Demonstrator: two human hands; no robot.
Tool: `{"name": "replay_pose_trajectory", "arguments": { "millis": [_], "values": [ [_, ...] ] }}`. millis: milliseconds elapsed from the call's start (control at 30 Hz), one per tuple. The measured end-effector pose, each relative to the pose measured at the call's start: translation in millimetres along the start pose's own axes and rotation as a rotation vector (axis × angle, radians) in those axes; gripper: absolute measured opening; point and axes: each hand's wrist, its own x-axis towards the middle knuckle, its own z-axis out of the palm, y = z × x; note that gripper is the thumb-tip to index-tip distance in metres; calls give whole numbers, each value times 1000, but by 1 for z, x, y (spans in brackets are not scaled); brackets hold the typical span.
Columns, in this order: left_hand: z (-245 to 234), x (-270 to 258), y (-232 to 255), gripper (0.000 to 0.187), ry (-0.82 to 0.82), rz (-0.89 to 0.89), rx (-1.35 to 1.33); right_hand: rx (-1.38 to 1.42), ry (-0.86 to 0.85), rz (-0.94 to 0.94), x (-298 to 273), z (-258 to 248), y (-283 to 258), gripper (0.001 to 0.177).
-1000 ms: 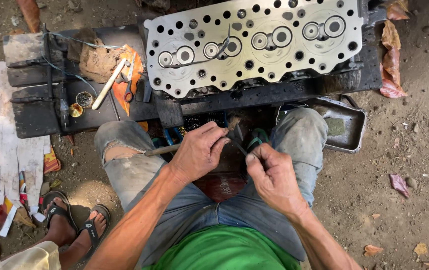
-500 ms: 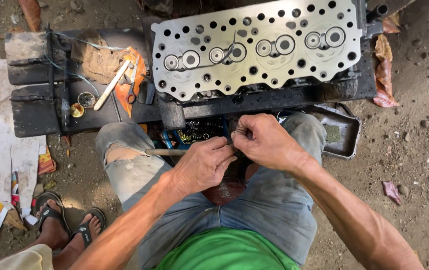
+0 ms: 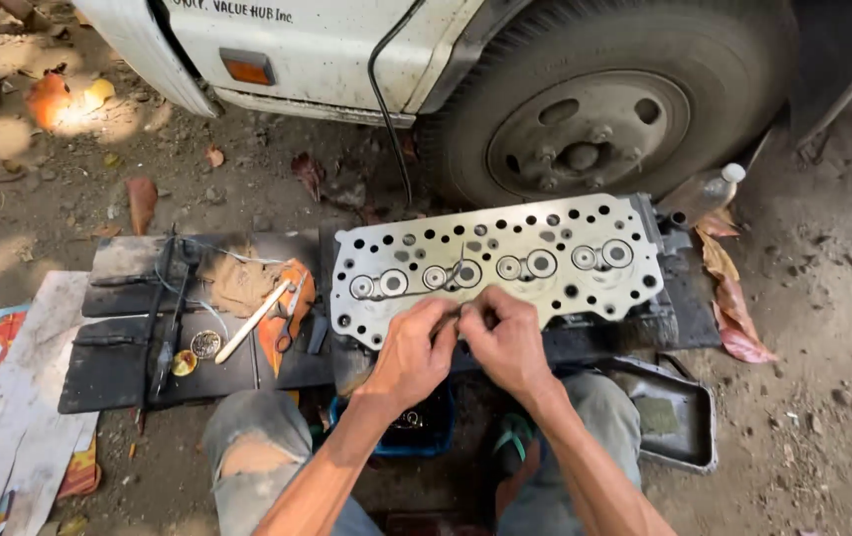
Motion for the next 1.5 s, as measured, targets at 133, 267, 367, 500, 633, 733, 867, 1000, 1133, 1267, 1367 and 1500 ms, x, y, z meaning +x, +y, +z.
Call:
{"name": "replay_pose_trajectory", "arguments": {
  "millis": [133, 267, 367, 500, 633, 733, 867, 1000, 1133, 1267, 1367, 1500],
  "values": [
    [12, 28, -33, 11, -21, -168, -90, 77, -3, 146, 46, 6, 16, 21],
    [23, 50, -69, 15, -61, -414, -238, 138, -91, 259, 76, 6, 40, 19],
    [28, 60, -88, 17, -45, -551, -386, 221, -194, 316, 89, 5, 57, 18],
    [25, 70, -107, 21, -21, -588, -433, 443, -247, 141, 97, 26, 91, 34],
    [24, 68, -105, 16, 62, -644, -592, 556, -329, 305, 119, 16, 50, 37],
    [29, 65, -108, 21, 108, -491, -528, 603, -287, 233, 125, 21, 54, 22],
    [32, 52, -111, 22, 175, -510, -632, 763, -227, 118, 114, 31, 60, 27],
    [24, 40, -101, 18, 118, -646, -566, 531, -224, 3, 104, 8, 42, 24],
    [-1, 43, -81, 22, 102, -322, -51, 468, -324, 122, 92, -7, 36, 22],
    [-4, 54, -87, 20, 133, -352, -13, 419, -258, 216, 98, -6, 35, 35],
    [3, 64, -85, 25, 70, -313, -11, 557, -266, 271, 105, -6, 43, 34],
    [15, 54, -95, 22, -4, -348, 172, 885, -195, 260, 90, 2, 67, 33]
  ]
}}
